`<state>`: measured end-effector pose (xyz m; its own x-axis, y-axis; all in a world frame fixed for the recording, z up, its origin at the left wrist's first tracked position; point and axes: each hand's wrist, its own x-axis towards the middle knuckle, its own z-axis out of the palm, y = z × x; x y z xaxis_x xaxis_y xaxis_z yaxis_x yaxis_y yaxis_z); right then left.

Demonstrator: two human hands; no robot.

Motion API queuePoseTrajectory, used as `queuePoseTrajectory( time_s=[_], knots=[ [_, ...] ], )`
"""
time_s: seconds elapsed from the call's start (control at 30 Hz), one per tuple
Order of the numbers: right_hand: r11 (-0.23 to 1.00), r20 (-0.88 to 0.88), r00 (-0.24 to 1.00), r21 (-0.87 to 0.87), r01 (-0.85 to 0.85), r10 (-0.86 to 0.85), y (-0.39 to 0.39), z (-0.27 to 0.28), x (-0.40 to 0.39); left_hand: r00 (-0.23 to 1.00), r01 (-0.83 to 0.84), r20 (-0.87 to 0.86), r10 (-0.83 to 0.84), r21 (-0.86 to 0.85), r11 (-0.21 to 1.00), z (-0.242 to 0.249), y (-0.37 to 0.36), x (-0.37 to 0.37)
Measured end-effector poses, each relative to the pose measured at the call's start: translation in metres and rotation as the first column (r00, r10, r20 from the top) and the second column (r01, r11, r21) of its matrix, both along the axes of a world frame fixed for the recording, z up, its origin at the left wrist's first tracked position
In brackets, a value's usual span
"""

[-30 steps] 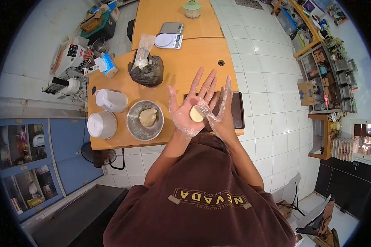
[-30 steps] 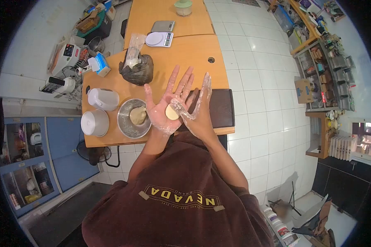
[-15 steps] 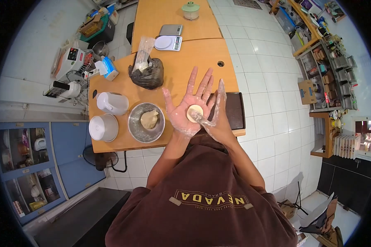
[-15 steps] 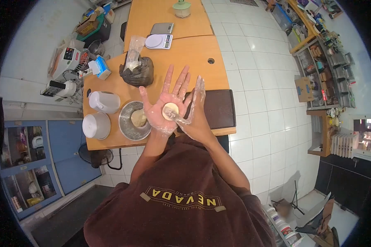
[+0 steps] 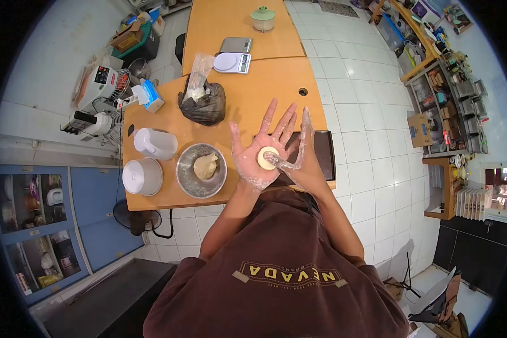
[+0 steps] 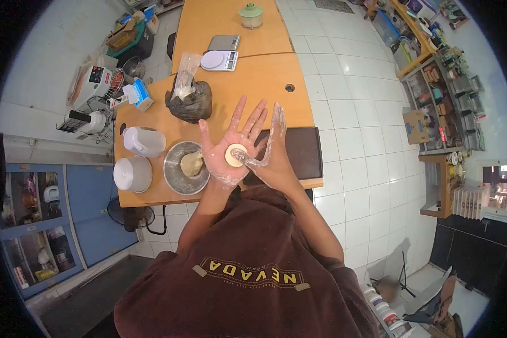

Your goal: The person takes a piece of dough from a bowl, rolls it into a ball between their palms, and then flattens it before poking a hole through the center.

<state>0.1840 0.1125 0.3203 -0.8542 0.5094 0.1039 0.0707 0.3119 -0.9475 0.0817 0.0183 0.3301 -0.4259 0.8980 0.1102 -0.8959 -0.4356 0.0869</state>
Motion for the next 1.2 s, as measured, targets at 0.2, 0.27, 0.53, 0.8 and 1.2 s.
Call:
queuePoseTrajectory(
  time_s=[0.2,0.27,0.53,0.8,1.2],
  knots=[
    [0.999,0.013,1.000,0.024,-0.029,0.028,-0.001,-0.001,0.003,1.000,0.006,0.022,-0.005,-0.005,1.000,0.001,-0.002,0.000],
    [0.998,0.044,0.999,0.065,-0.013,0.011,-0.002,-0.004,0.002,0.998,-0.009,-0.063,0.007,-0.027,1.000,0.003,-0.001,0.001],
    [0.990,-0.029,0.998,-0.130,-0.052,0.049,-0.006,-0.023,0.001,0.998,0.016,-0.068,-0.016,-0.012,1.000,0.003,-0.002,0.001],
    [0.993,0.005,0.998,0.100,0.066,-0.067,-0.005,-0.004,0.008,0.999,-0.014,-0.031,0.014,0.004,1.000,0.003,-0.001,0.002],
    [0.969,0.029,0.999,0.247,0.027,-0.035,-0.002,0.010,0.012,0.995,-0.033,-0.092,0.025,-0.091,0.995,-0.003,-0.002,0.004]
  ],
)
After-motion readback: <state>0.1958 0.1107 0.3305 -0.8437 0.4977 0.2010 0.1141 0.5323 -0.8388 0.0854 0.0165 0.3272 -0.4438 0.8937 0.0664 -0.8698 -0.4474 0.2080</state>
